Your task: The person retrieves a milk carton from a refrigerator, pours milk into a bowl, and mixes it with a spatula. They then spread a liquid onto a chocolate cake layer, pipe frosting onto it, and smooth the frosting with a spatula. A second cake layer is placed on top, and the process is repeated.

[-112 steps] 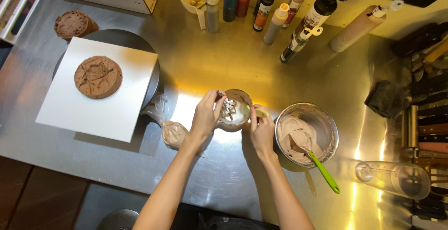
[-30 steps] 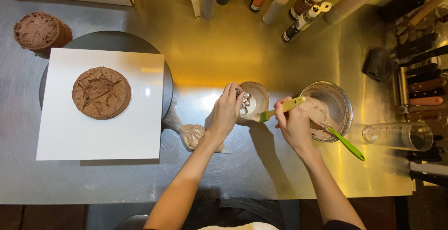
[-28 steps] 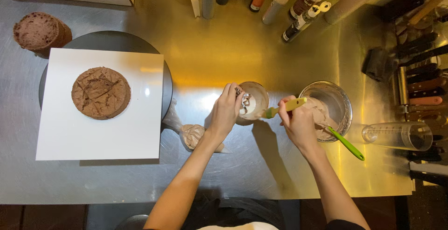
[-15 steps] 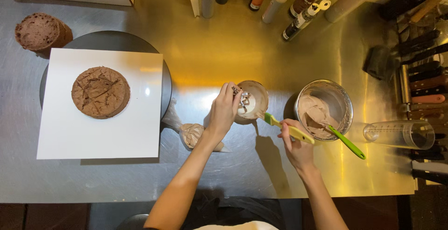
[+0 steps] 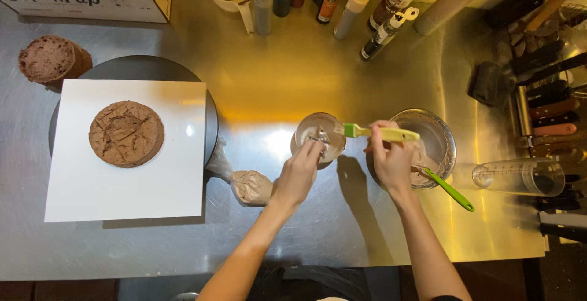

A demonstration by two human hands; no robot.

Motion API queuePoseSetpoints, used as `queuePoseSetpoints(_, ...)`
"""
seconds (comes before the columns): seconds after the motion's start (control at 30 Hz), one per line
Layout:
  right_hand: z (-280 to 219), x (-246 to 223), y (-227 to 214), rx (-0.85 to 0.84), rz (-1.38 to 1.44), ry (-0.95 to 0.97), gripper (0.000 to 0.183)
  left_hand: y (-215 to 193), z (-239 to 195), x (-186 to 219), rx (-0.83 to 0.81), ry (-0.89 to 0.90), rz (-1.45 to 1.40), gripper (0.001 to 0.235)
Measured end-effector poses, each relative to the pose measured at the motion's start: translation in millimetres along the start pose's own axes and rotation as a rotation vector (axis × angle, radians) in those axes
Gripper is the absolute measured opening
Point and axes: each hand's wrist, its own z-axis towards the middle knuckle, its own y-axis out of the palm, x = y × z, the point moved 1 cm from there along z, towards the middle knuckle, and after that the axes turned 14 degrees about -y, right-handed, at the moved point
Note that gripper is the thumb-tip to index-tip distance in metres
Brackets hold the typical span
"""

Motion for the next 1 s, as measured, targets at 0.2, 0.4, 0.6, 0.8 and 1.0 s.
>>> queuePoseSetpoints(0.2,45.5,23.7,45.8,-0.398,0.022,-0.318,0.011,21.3,-21.2,4.5,0.008,0.159,0.171,0.034)
queuePoseSetpoints(0.4,63.4,24.3,76.5,-0.609,0.088,-0.250,0.018,26.6,-30.7,1.3,0.062,0.182,0.152,0.028)
queuePoseSetpoints(0.6,68.2,5.1,84.8,-0.756,0.162,-0.069,0.029,32.9,-35.7,4.4,0.118,0.202,0.194,0.025)
queuePoseSetpoints(0.8,69.5,0.0,74.3,-0.652,0.139,0.035,0.030,39.9,-40.3,13.6,0.150,0.236,0.269,0.023)
queuePoseSetpoints(1.0,58.9,-0.1,72.6,-0.329,0.341,0.138,0.026,32.2,-38.0,10.4,0.115,0.205,0.201,0.024)
